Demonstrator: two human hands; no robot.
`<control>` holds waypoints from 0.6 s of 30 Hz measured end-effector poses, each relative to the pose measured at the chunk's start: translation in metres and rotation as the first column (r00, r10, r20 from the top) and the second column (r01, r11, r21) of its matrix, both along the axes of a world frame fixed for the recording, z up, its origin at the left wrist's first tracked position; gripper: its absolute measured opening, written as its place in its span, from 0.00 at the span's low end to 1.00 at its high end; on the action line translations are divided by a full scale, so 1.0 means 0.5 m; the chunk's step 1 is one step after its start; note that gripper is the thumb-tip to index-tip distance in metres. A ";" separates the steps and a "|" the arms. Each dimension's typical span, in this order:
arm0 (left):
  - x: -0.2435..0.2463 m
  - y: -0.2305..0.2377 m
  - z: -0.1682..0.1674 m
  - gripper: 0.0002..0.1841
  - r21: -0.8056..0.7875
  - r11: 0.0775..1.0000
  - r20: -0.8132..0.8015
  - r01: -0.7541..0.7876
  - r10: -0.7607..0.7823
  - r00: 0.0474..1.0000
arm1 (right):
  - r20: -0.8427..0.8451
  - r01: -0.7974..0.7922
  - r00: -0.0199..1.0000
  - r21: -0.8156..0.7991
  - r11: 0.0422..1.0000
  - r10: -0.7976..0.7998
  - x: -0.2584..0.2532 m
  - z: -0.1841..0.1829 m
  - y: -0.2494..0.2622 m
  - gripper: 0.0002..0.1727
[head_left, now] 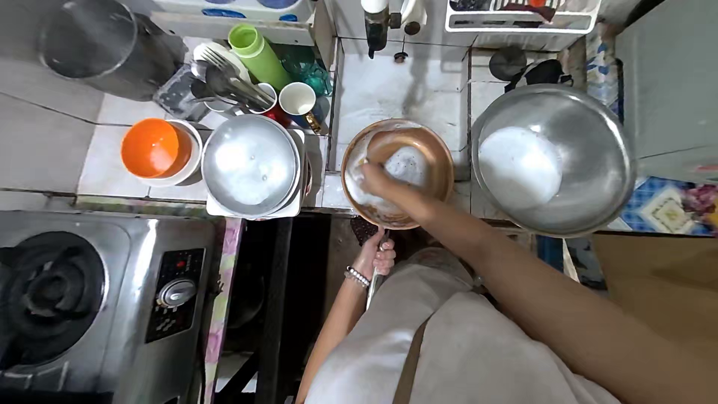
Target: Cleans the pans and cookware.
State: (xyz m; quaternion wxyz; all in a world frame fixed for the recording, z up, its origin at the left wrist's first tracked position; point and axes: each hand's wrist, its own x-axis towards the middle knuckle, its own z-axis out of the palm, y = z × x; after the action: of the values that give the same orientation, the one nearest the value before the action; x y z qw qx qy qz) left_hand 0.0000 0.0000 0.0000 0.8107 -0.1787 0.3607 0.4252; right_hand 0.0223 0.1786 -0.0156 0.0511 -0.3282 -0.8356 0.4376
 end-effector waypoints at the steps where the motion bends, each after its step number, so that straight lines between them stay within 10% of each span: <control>1: -0.002 0.000 -0.001 0.36 0.006 1.000 0.002 0.000 0.000 1.000 | 0.033 -0.060 0.997 -0.085 0.995 0.063 0.013 -0.011 -0.014 0.13; 5: -0.005 0.000 -0.002 0.34 0.037 0.999 -0.020 0.008 -0.008 1.000 | 0.166 -0.196 0.951 -0.328 0.924 0.260 0.132 0.023 -0.043 0.15; 10: -0.005 -0.002 -0.009 0.34 0.015 1.000 0.006 -0.011 0.011 1.000 | 0.449 0.005 0.892 -0.101 0.995 0.041 0.249 0.017 0.039 0.18; 18: -0.009 -0.004 -0.011 0.34 0.019 1.000 0.030 -0.011 0.010 1.000 | 0.299 0.162 0.945 -0.076 0.984 -0.133 0.075 0.035 0.171 0.21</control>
State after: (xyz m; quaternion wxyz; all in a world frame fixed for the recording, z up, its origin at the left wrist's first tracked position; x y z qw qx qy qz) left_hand -0.0043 -0.0019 -0.0057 0.8154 -0.1791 0.3435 0.4301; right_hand 0.0599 0.2641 0.0018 -0.0572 -0.4532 -0.7840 0.4204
